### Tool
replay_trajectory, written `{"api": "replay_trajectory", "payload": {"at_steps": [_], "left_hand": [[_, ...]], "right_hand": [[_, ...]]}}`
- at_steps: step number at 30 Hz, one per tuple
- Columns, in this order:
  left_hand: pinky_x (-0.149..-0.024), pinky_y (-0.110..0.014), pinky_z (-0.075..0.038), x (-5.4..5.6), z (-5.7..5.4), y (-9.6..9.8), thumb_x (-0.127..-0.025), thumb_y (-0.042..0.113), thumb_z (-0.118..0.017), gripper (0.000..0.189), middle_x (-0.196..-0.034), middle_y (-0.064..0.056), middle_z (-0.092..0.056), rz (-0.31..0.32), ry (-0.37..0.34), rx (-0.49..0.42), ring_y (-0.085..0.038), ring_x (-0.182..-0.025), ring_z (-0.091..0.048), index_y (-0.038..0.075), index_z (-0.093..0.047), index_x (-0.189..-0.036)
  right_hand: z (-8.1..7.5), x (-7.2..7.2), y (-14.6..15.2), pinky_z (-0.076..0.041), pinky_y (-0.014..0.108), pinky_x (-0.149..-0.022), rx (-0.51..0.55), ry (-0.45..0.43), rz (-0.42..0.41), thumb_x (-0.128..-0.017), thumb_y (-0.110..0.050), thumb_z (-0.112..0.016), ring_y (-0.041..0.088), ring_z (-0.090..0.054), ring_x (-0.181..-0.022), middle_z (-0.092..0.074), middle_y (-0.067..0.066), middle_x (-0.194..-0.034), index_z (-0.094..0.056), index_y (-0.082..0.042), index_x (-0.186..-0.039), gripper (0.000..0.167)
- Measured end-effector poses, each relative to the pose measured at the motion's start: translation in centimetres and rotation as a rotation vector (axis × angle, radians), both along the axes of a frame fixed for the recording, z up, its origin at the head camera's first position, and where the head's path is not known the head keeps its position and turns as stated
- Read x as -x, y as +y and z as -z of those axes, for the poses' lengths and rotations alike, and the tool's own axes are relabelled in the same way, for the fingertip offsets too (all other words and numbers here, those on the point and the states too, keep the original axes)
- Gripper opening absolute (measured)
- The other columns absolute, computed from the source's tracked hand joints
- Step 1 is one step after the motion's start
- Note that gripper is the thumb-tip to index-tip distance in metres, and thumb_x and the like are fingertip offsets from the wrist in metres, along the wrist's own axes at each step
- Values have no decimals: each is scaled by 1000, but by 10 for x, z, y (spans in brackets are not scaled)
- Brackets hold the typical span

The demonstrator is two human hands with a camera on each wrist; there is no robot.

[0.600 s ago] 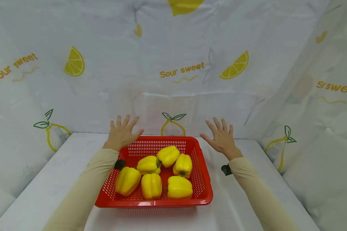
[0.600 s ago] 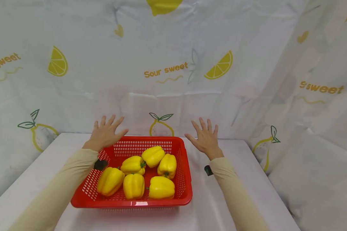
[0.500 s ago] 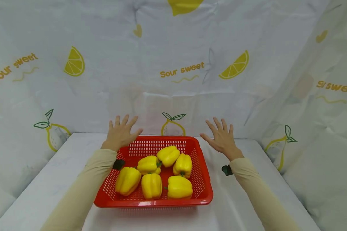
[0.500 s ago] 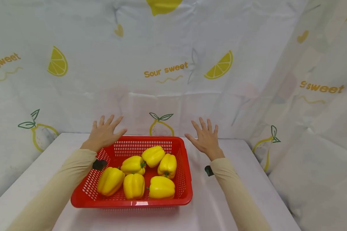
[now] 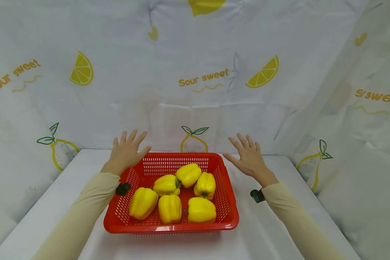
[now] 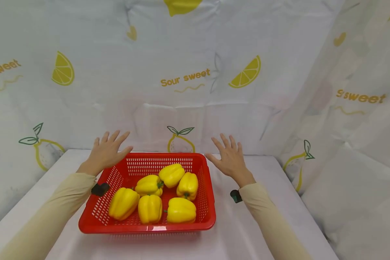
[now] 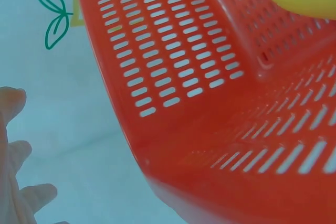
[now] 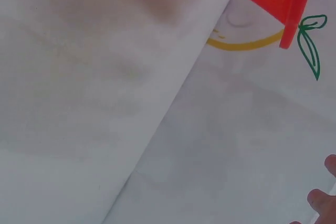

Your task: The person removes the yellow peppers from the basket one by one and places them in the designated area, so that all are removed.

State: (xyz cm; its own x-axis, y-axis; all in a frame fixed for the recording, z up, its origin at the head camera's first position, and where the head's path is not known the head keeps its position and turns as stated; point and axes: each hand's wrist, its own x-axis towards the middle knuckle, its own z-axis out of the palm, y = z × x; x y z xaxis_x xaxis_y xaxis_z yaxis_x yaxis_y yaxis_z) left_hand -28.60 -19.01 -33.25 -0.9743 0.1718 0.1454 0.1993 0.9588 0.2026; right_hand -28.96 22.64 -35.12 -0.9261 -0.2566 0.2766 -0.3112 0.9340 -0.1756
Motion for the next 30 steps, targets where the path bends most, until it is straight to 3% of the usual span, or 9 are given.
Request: {"api": "replay_trajectory", "payload": {"at_steps": [7, 30], "left_hand": [[-113, -75, -7, -8, 1, -6, -102, 51, -41, 67, -162, -24, -20, 7, 11, 13, -55, -146, -12, 22, -22, -159], [-110, -75, -17, -41, 1, -11, -101, 44, -50, 63, -156, -25, -33, 63, 85, -41, -52, -141, -28, 15, -35, -154]], "right_hand": [[-5, -15, -8, -17, 70, -114, 41, 7, -73, -96, -51, -55, 49, -16, -148, -23, 19, -163, -35, -16, -154, 71], [-7, -51, -20, -22, 67, -115, 94, -14, -140, -93, -52, -59, 42, -22, -149, -28, 13, -162, -40, -20, -152, 70]]}}
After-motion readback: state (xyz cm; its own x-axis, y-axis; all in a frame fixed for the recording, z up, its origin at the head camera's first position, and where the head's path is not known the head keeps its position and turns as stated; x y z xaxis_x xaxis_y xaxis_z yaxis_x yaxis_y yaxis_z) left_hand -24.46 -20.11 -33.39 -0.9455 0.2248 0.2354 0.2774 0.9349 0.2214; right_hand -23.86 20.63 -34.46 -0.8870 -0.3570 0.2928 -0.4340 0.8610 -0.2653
